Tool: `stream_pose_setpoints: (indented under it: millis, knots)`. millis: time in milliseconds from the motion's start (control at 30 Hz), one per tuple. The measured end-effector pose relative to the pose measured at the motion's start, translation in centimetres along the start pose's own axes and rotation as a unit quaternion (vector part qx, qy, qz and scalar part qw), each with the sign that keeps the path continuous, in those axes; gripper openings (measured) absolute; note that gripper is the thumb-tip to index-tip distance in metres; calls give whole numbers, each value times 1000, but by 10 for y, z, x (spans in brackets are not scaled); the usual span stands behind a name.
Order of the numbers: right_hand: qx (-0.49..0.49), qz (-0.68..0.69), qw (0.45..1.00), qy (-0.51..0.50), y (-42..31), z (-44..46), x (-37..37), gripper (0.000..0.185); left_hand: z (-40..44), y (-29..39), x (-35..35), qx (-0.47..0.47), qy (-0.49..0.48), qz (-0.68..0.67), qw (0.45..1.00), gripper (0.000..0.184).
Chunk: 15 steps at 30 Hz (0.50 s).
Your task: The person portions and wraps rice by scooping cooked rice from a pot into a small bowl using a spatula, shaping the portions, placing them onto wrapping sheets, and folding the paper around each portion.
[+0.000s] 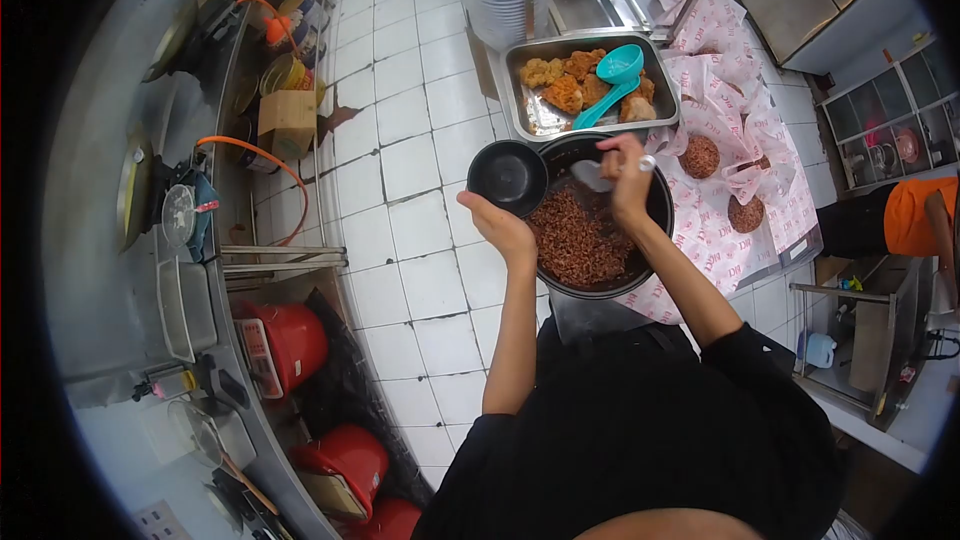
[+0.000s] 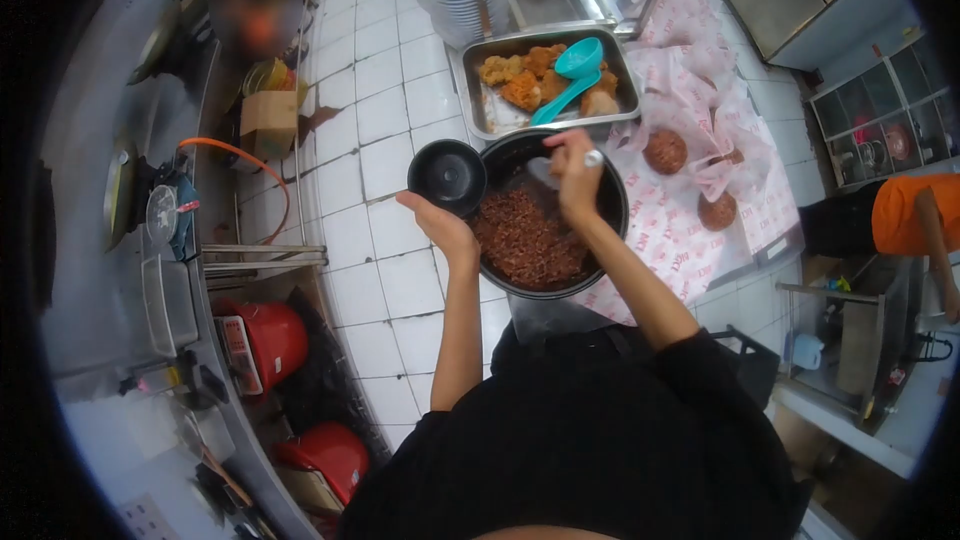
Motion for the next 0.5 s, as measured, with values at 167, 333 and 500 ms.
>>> stream_pose_setpoints:
  millis: [167, 333, 500]
  knots:
    - [-167, 33, 984, -60, 21, -17, -52, 21, 3, -14, -4, -68, 9, -1, 998, 70]
    - [-150, 31, 948, -279, -4, -69, -26, 24, -7, -9, -5, -36, 1, -20, 999, 67]
    - [-141, 55, 949, -278, -47, -96, 8, 26, -31, -3, 1, -113, -87, 60, 988, 67]
Point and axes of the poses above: each hand's wrist, its own z-axis towards the middle knuckle, its own x-axis out of the back of the hand, y = z × x, the point moved 5 cm from there along z, towards the middle knuckle, and after that the axes turned 1 degree about -z, right-handed, at the moved point
